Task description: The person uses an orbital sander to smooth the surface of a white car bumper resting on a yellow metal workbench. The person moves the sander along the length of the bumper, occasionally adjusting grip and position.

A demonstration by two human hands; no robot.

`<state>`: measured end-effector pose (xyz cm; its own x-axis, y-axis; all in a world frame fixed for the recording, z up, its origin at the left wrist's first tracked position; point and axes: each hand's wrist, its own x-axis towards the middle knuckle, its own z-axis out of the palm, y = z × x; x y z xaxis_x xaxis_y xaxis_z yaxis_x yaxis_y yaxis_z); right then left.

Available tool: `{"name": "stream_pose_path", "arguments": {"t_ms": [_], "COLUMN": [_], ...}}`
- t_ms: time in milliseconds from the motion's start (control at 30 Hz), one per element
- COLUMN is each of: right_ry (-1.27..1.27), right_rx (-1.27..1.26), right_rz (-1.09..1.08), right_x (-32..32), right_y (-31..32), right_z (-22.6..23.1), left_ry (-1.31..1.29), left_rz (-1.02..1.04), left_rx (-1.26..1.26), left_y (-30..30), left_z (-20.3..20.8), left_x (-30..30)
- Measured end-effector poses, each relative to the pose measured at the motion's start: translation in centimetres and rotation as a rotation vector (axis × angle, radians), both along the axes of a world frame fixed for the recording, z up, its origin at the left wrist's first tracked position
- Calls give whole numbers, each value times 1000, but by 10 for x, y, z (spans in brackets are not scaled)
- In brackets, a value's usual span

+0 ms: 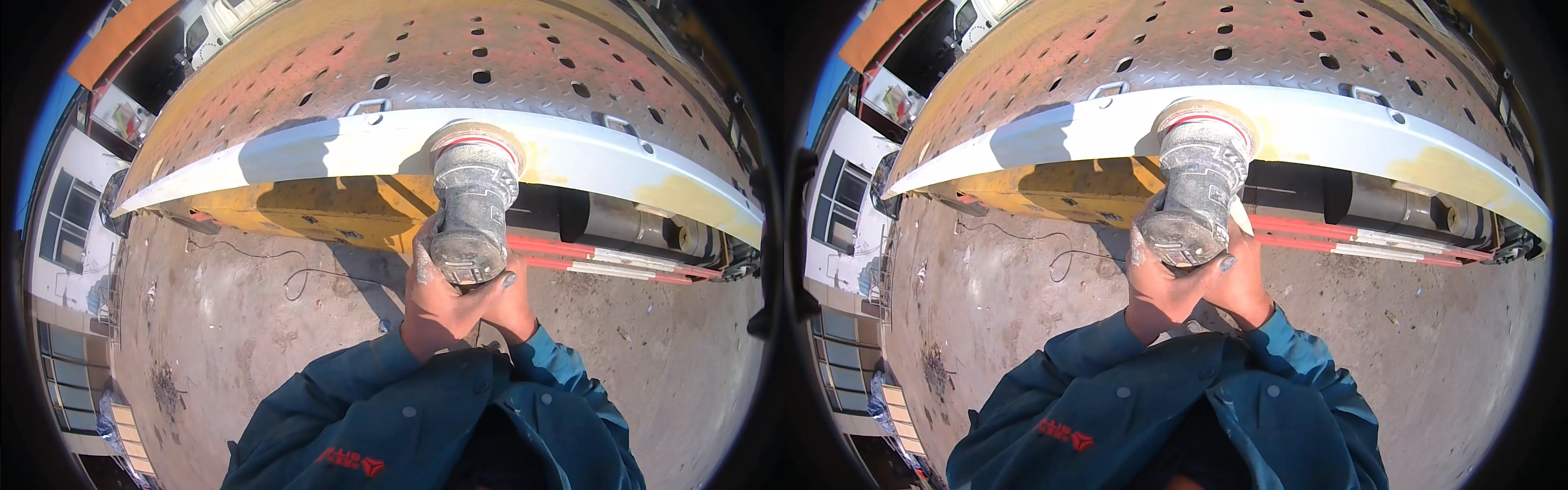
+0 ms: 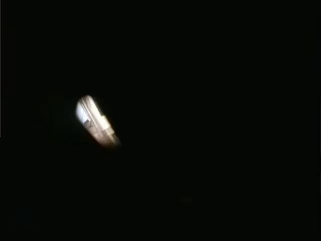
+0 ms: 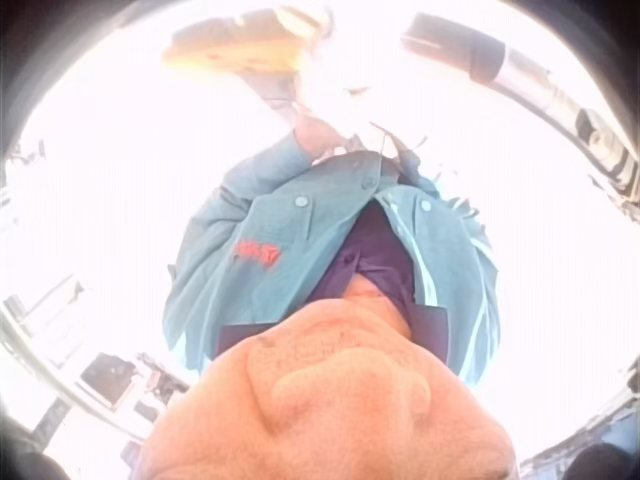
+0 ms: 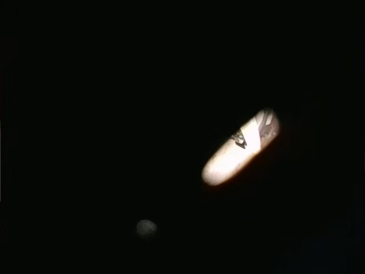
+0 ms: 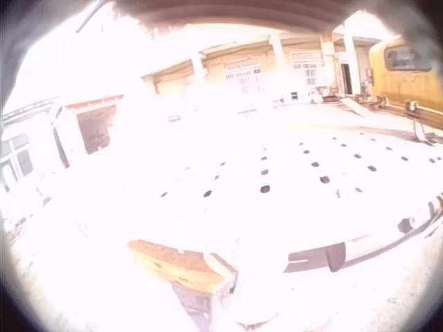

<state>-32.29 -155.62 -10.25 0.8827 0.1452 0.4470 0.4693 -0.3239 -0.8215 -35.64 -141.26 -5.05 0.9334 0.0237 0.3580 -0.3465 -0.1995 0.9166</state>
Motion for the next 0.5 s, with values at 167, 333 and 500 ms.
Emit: {"name": "stream_pose_path", "arguments": {"t_ms": [167, 333, 500], "right_ry": [102, 34, 86], "right_rx": [114, 22, 27], "right_rz": [-19, -14, -75], "right_x": [-5, -1, -4], "right_y": [4, 3, -1], "right_z": [-17, 2, -18], "left_ry": [73, 18, 18], "left_rz": [8, -50, -34], "left_rx": [-103, -200, -104], "left_y": [-3, -3, -6], "left_z": [-18, -5, -19], "left_x": [-6, 0, -2]}}
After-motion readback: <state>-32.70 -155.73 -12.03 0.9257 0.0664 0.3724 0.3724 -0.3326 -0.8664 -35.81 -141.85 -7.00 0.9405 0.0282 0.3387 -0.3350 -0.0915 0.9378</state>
